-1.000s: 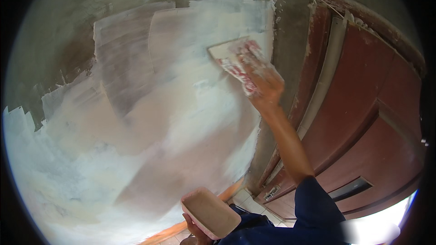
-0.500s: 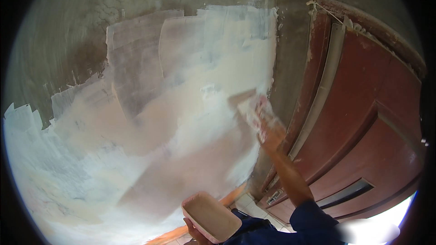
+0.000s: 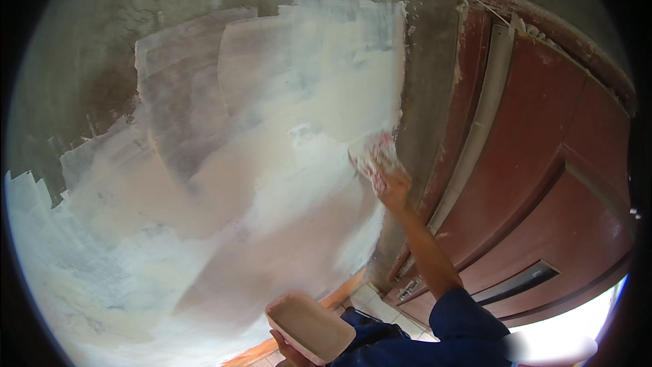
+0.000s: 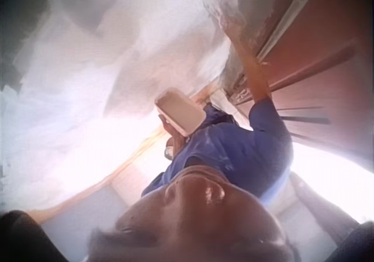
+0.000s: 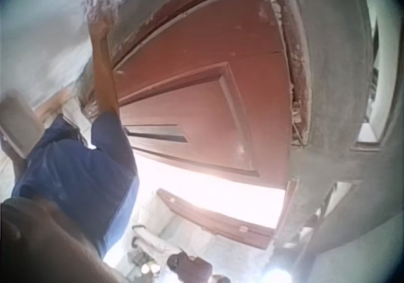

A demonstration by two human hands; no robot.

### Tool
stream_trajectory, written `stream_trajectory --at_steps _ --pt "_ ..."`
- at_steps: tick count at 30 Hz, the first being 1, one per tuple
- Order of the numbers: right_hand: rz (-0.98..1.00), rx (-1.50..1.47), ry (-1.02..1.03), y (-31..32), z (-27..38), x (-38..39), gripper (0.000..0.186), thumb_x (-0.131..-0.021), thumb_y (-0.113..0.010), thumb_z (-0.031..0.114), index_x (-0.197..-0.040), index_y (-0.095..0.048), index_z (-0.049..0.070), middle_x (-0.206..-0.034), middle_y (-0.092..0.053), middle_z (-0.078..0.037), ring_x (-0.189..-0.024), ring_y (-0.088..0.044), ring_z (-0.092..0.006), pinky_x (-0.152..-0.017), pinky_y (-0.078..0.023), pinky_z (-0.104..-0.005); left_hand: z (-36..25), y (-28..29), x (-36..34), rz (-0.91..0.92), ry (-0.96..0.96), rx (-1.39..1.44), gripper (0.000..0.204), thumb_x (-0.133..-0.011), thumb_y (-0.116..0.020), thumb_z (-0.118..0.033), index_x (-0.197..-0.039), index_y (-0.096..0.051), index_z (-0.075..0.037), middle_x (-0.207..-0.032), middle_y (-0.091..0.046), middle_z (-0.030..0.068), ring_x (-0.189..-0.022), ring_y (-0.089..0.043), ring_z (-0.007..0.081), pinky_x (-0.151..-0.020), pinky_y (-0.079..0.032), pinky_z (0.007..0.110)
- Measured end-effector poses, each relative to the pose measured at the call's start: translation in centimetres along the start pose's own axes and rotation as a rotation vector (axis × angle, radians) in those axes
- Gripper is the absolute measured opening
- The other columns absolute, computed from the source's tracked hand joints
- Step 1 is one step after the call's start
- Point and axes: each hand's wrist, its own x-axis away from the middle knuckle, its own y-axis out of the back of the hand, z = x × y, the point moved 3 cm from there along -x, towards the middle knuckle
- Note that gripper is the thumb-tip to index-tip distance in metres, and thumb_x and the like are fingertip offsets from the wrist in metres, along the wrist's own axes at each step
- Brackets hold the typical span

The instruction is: The person applies plaster to a ceiling using a spatula while holding a container of the material.

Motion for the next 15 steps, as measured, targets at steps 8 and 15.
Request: stream_trajectory --at_steps 8,15 --pt "-0.143 0.066 -0.029 2.4 -1.1 -7.8 0.035 -0.075 -0.066 0.003 -0.109 -0.070 0.007 -0.112 -0.066 -0.012 -0.103 -0.064 -0.0277 -0.086 -0.052 -0.0374 -0.3 0.0 -0.1 0.002 0.001 -0.014 0.068 -0.092 -0.034 -0.064 -0.140 -0.037 -0.016 -0.136 -0.045 0.0100 -0.121 -0.047 0.0304 -0.102 -0.038 0.047" --pt "-0.090 0.012 -0.033 -0.9 -4.9 -10.4 0.047 -0.070 -0.066 0.005 -0.116 -0.066 0.008 -0.083 -0.060 -0.015 -0.075 -0.056 -0.0292 -0.071 -0.047 -0.0377 0.1 -0.4 -0.2 0.022 0.019 -0.013 0.068 -0.092 -0.035 -0.063 -0.141 -0.036 -0.016 -0.138 -0.044 0.0104 -0.123 -0.046 0.0313 -0.103 -0.037 0.048"
